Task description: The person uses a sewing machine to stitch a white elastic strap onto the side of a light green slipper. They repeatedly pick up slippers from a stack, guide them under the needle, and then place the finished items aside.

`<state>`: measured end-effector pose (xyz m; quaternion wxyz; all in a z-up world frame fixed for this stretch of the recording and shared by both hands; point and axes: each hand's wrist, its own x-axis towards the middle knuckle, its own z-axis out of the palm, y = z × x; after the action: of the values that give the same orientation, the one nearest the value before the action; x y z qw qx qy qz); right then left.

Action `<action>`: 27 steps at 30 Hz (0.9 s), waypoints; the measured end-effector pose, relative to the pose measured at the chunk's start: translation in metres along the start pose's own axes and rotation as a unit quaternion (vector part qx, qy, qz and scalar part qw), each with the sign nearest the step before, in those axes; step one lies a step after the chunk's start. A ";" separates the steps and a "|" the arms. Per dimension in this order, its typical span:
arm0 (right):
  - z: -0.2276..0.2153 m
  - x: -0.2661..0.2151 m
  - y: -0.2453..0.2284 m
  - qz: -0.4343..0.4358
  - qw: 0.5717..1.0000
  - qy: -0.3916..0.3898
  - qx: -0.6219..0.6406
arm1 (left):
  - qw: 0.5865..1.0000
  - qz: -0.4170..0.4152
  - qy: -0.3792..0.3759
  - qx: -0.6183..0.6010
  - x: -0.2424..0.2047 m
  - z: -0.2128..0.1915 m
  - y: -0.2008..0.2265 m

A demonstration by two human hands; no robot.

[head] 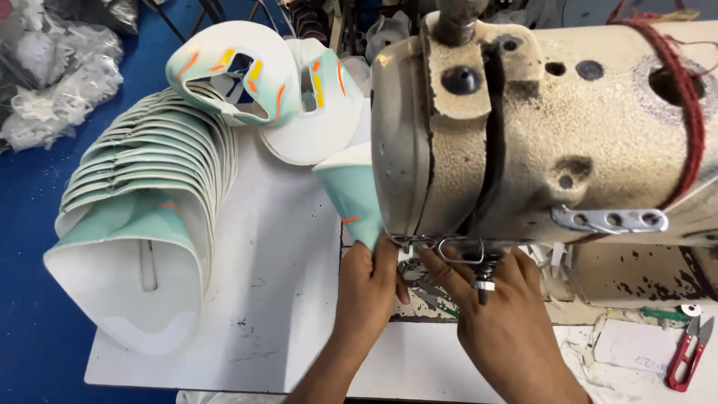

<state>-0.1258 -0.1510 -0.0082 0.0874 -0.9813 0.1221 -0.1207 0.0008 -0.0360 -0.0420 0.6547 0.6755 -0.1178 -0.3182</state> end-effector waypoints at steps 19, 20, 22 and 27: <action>0.022 -0.124 0.179 0.602 0.792 0.051 -0.089 | 0.998 0.003 -0.069 -0.013 0.023 -0.013 -0.006; 0.039 -0.141 0.196 0.393 0.875 0.206 -0.196 | 0.998 -0.002 -0.067 -0.004 0.021 -0.013 -0.003; 0.050 -0.154 0.206 0.148 0.880 0.344 -0.291 | 0.998 -0.002 -0.067 0.003 0.019 -0.012 -0.002; 0.036 -0.151 0.218 0.196 0.891 0.340 -0.230 | 0.998 -0.021 -0.054 0.005 0.021 -0.017 -0.010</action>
<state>-0.3063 -0.3149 -0.1194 -0.1654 -0.8290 0.3585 -0.3960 0.0244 -0.0328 -0.0585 0.6370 0.6629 -0.1409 -0.3673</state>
